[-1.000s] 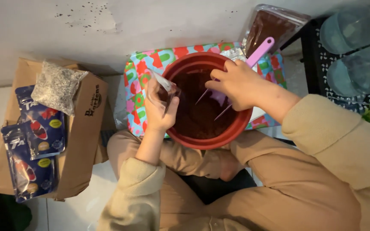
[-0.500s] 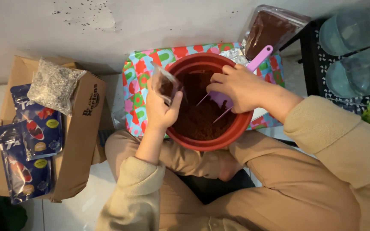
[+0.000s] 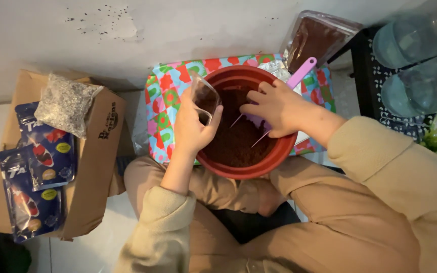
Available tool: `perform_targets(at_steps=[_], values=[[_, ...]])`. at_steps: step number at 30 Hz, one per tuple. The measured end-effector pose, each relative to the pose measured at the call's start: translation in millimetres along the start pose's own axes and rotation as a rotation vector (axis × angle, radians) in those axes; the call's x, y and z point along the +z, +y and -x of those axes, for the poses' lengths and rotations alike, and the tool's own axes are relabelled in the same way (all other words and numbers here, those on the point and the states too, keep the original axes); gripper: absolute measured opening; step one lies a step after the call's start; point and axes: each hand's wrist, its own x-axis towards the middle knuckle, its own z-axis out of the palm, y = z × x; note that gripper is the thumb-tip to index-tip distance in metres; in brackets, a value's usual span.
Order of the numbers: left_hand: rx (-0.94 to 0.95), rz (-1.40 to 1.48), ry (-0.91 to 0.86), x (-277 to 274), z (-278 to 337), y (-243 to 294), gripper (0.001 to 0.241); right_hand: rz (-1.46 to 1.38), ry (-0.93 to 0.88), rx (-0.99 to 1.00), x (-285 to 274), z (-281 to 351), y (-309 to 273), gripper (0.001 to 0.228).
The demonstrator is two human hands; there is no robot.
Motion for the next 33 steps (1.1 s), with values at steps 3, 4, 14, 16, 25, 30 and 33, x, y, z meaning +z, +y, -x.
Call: perform_targets(at_steps=[3, 4, 14, 16, 25, 30, 33], values=[[-0.053, 0.002, -0.016, -3, -3, 10, 0.069, -0.043, 0.148, -0.090, 4, 6, 7, 0.088], [-0.047, 0.006, -0.007, -2, -3, 6, 0.069, -0.033, 0.148, -0.094, 2, 7, 7, 0.088], [0.345, -0.018, 0.058, 3, -1, -31, 0.131, 0.068, 0.388, -0.213, -15, 11, 8, 0.084], [0.381, -0.009, 0.055, 2, -2, -26, 0.137, 0.108, 0.376, -0.192, -21, 14, 7, 0.092], [0.500, -0.041, 0.105, 8, 0, -33, 0.151, 0.200, 0.362, -0.068, -7, 22, 10, 0.098], [0.502, -0.052, 0.137, 11, -1, -37, 0.148, 0.186, 0.403, -0.062, -10, 21, 6, 0.091], [0.512, -0.036, 0.147, 11, -1, -35, 0.148, 0.165, 0.427, -0.062, -8, 19, 6, 0.087]])
